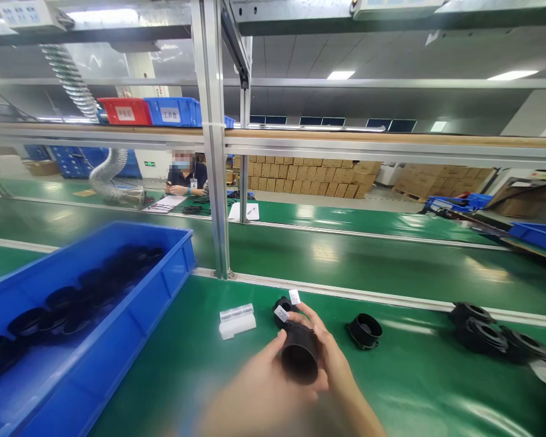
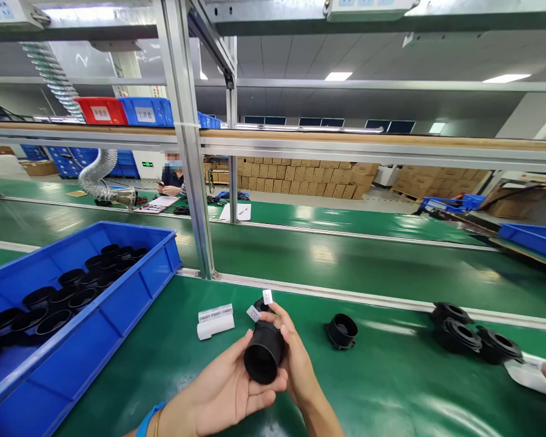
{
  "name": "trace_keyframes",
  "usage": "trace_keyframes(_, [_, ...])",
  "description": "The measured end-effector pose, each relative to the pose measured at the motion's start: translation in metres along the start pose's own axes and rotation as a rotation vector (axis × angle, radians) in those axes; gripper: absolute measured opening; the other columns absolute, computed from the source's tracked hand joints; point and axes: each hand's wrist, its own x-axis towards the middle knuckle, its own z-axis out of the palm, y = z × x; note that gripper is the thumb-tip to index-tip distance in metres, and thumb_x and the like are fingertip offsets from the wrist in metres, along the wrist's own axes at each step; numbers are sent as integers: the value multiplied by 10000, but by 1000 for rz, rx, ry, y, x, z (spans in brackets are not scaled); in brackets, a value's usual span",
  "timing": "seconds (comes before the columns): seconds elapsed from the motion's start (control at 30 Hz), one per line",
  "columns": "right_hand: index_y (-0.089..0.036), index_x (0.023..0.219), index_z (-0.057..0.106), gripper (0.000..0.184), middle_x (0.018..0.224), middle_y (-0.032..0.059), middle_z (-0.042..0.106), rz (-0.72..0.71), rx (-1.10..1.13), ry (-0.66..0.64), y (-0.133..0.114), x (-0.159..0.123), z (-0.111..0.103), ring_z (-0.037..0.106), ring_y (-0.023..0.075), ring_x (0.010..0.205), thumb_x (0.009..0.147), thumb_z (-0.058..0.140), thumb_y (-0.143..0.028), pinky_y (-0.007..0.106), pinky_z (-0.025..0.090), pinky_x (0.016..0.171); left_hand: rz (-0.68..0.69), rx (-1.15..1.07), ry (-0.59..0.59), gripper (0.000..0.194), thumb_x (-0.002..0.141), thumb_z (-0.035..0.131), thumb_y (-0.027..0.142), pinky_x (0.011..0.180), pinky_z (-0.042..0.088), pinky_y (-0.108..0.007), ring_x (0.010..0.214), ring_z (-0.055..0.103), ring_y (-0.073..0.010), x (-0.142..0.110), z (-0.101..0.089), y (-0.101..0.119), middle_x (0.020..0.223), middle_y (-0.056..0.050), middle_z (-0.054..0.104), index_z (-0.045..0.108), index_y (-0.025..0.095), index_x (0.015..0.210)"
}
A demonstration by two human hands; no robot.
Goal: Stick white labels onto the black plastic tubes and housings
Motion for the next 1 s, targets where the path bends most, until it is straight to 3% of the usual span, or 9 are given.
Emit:
trace_keyframes(0.1, [-237, 1369, 489, 600, 1252, 111, 598, -54, 9, 13, -6, -3, 3, 569, 351, 1125, 864, 568, -551, 461, 470, 928, 43, 69, 60, 555, 932, 489, 593, 792, 532, -322, 829, 712, -235, 5, -1, -4, 918, -139, 712, 638, 96, 1129])
trace_keyframes(0.27, [-257, 1355, 483, 561, 1264, 97, 580, -95, -212, 120, -8, -7, 4, 618, 277, 996, 916, 557, -597, 331, 497, 727, 239, 282, 154, 528, 886, 603, 557, 697, 524, -279, 760, 719, -226, 16, -24, -8, 917, -152, 715, 615, 74, 1098])
trace_keyframes(0.4, [-261, 1370, 444, 585, 1253, 89, 568, -163, -341, 157, 3, -8, 9, 593, 262, 1073, 902, 647, -549, 346, 481, 880, 217, 250, 204, 554, 864, 628, 568, 794, 545, -355, 857, 719, -259, 19, -45, -11, 1076, -172, 694, 595, 100, 1160])
trace_keyframes(0.63, [-277, 1345, 422, 566, 1225, 86, 551, -118, -376, 249, 27, -13, 23, 597, 243, 1065, 899, 684, -507, 319, 535, 843, 239, 84, 144, 418, 929, 595, 422, 929, 519, -457, 1089, 634, -296, 7, -50, -7, 1248, -218, 623, 641, 60, 1133])
trace_keyframes(0.83, [-301, 1333, 395, 497, 1267, 84, 501, -39, -459, 273, 49, -19, 20, 589, 245, 1095, 946, 591, -544, 337, 533, 888, 234, 41, 87, 311, 954, 564, 314, 904, 514, -388, 1019, 665, -247, 1, -48, 0, 1116, -157, 687, 624, 121, 1189])
trace_keyframes(1.0, [-283, 1306, 442, 523, 1210, 83, 562, -92, -609, 365, 35, -16, 5, 541, 275, 1155, 901, 654, -536, 424, 426, 1040, 197, 5, 202, 342, 945, 554, 362, 777, 507, -347, 831, 705, -244, 7, -54, 4, 1009, -163, 694, 559, 112, 1178])
